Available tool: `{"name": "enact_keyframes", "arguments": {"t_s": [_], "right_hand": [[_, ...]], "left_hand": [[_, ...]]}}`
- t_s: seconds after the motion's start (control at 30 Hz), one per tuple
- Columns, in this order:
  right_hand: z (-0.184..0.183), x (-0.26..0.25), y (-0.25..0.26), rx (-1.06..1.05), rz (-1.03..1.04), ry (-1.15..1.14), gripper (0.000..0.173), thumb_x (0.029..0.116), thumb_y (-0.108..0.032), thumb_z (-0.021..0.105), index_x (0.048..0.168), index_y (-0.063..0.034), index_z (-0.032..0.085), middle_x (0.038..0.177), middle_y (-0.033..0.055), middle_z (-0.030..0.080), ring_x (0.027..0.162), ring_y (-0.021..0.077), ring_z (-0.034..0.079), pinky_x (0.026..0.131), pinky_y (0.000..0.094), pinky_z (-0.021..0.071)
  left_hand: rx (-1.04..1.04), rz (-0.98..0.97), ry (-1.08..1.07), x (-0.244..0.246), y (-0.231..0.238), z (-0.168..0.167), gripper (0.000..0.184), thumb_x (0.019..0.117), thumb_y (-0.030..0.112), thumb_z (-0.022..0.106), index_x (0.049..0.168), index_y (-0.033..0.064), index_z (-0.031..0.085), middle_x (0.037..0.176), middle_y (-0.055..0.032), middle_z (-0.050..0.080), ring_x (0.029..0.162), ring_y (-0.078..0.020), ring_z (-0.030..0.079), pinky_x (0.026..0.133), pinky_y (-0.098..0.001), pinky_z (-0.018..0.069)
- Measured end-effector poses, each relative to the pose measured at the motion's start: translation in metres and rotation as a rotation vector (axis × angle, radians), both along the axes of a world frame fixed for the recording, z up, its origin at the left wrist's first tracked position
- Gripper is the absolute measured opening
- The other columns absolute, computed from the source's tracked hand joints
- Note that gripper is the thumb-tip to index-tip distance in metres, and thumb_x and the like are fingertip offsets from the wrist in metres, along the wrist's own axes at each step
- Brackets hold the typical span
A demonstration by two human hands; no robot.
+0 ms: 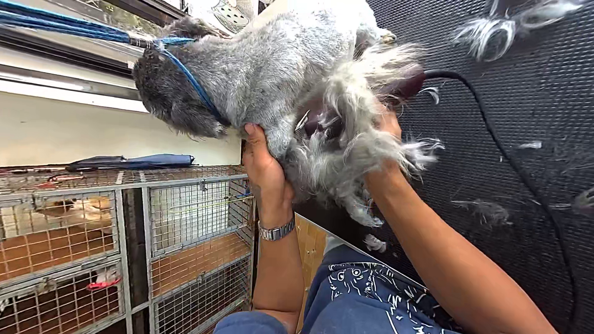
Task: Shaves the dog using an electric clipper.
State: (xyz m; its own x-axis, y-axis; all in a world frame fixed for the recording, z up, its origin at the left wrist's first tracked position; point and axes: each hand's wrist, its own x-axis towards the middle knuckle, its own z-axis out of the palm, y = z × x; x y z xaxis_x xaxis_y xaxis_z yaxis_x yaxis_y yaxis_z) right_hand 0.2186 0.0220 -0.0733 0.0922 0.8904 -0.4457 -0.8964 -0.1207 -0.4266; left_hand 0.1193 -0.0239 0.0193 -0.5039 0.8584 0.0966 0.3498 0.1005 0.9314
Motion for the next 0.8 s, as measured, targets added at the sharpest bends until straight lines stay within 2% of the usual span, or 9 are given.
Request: {"name": "enact_keyframes", "arguments": {"t_s": [0.07, 0.17, 0.3, 0.37, 0.47, 0.57, 0.63, 0.8], "right_hand": [[0.009, 0.001, -0.006, 0.007, 0.049, 0.001, 0.045, 0.1043, -0.011, 0.052, 0.144, 0.003, 0.035, 0.118, 0.0054, 0.061, 0.104, 0.0008, 0.062, 0.093, 0.0184, 0.0526], [0.011, -0.004, -0.011, 0.071, 0.029, 0.002, 0.051, 0.1004, -0.009, 0.053, 0.144, 0.006, 0.031, 0.117, 0.0046, 0.059, 0.103, -0.0024, 0.061, 0.093, 0.0154, 0.0507], [0.004, 0.004, -0.008, 0.289, 0.012, -0.029, 0.041, 0.0964, -0.006, 0.056, 0.132, 0.0002, 0.037, 0.105, -0.0065, 0.061, 0.096, -0.0049, 0.063, 0.09, 0.0164, 0.0543], [0.002, 0.016, -0.002, 0.333, -0.004, -0.089, 0.032, 0.0976, -0.005, 0.054, 0.127, -0.0026, 0.042, 0.101, -0.0099, 0.063, 0.093, -0.0059, 0.063, 0.088, 0.0159, 0.0545], [-0.005, 0.018, 0.008, 0.283, -0.12, -0.063, 0.038, 0.0991, -0.005, 0.052, 0.133, -0.001, 0.034, 0.106, -0.0051, 0.058, 0.096, -0.0034, 0.062, 0.09, 0.0168, 0.0533], [0.001, 0.016, 0.012, 0.253, -0.16, -0.06, 0.046, 0.0981, -0.004, 0.056, 0.136, 0.001, 0.03, 0.109, -0.0026, 0.057, 0.098, -0.0031, 0.062, 0.09, 0.0165, 0.0538], [0.008, 0.017, 0.007, 0.277, -0.1, -0.08, 0.05, 0.0991, -0.006, 0.055, 0.14, 0.0039, 0.029, 0.111, -0.0012, 0.056, 0.099, -0.0037, 0.06, 0.091, 0.0152, 0.0522], [0.012, 0.025, -0.003, 0.424, 0.038, -0.063, 0.042, 0.0983, -0.004, 0.054, 0.135, -0.0033, 0.034, 0.109, -0.0066, 0.06, 0.098, -0.0041, 0.063, 0.091, 0.0163, 0.0545]], "left_hand": [[-0.003, -0.016, 0.001, 0.001, 0.001, 0.0, 0.047, 0.1094, 0.051, 0.032, 0.134, 0.0196, 0.057, 0.118, 0.0032, 0.068, 0.109, -0.0072, 0.066, 0.093, -0.0315, 0.0581], [-0.006, -0.009, 0.049, 0.0, -0.002, 0.001, 0.048, 0.1087, 0.053, 0.033, 0.126, 0.0188, 0.062, 0.113, 0.0036, 0.069, 0.106, -0.006, 0.067, 0.091, -0.0304, 0.0587], [-0.023, -0.018, 0.073, -0.001, -0.005, 0.002, 0.05, 0.1085, 0.054, 0.031, 0.117, 0.019, 0.065, 0.103, 0.0052, 0.07, 0.096, -0.0037, 0.068, 0.083, -0.0271, 0.0596], [-0.026, -0.007, 0.051, 0.001, -0.003, 0.002, 0.052, 0.1079, 0.056, 0.031, 0.113, 0.0185, 0.066, 0.1, 0.005, 0.07, 0.092, -0.0043, 0.069, 0.081, -0.0277, 0.0598], [-0.027, -0.026, 0.032, 0.004, -0.005, 0.003, 0.052, 0.1075, 0.057, 0.031, 0.114, 0.0183, 0.066, 0.1, 0.0043, 0.07, 0.093, -0.005, 0.069, 0.08, -0.0285, 0.06], [-0.019, -0.046, 0.028, 0.006, -0.004, 0.003, 0.051, 0.108, 0.056, 0.031, 0.113, 0.0183, 0.066, 0.1, 0.0045, 0.07, 0.093, -0.0047, 0.069, 0.08, -0.0277, 0.0599], [-0.019, -0.052, 0.033, 0.006, -0.005, 0.002, 0.052, 0.1079, 0.056, 0.031, 0.111, 0.0179, 0.066, 0.098, 0.004, 0.07, 0.091, -0.0053, 0.069, 0.079, -0.0284, 0.0601], [-0.009, -0.058, 0.069, 0.007, -0.005, 0.003, 0.051, 0.1086, 0.054, 0.03, 0.108, 0.0175, 0.066, 0.095, 0.0046, 0.069, 0.086, -0.0039, 0.068, 0.076, -0.0261, 0.0597]]}}
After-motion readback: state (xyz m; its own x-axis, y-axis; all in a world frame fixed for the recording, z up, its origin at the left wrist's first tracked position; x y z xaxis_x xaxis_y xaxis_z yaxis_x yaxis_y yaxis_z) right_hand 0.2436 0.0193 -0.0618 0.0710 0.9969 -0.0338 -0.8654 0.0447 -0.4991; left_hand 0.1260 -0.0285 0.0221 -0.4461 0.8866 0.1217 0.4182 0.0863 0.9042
